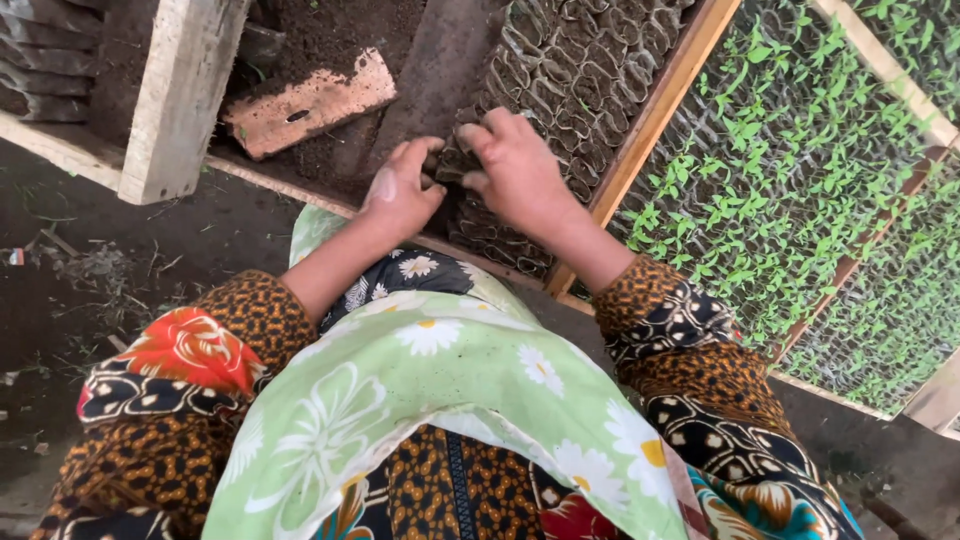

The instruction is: Organizing soil-filled polybags into wooden trays and handling young green seedlings in a nursery setting.

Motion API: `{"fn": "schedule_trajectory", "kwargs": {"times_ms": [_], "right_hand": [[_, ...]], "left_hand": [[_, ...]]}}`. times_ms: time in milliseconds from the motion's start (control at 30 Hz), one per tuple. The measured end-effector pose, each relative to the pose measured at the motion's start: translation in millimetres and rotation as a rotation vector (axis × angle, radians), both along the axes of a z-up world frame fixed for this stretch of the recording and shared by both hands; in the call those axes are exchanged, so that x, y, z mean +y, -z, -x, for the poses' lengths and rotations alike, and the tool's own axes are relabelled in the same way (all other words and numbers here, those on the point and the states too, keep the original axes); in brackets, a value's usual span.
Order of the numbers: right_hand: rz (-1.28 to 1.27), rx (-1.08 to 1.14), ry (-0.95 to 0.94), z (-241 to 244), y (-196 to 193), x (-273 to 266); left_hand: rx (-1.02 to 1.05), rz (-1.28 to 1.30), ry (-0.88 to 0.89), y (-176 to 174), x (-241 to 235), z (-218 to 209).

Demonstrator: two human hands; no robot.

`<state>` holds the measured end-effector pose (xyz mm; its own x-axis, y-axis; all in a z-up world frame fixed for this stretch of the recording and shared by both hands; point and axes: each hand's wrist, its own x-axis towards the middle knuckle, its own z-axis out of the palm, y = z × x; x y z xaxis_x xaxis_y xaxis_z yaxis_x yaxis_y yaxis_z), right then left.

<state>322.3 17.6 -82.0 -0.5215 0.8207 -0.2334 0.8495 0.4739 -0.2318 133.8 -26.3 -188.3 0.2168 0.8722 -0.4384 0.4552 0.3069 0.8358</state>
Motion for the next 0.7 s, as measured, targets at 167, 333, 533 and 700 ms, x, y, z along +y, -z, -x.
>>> {"fn": "schedule_trajectory", "kwargs": {"times_ms": [167, 333, 533, 700], "right_hand": [[0.045, 0.232, 0.128, 4.1, -28.2, 24.4], [-0.019, 0.179, -0.371, 17.6, 19.6, 30.5], [0.021, 0.114, -0.500, 3.1, 21.2, 33.5], [0.111, 0.106, -0.457, 13.1, 17.0, 49.8]], "left_hand": [[0.040, 0.219, 0.003, -50.1, 20.6, -13.1], [0.066, -0.121, -0.033, 9.9, 11.3, -17.1], [0.057, -0.208, -0.031, 26.9, 8.0, -18.3], [0.065, -0.058, -0.009, 17.3, 13.2, -12.9]]}}
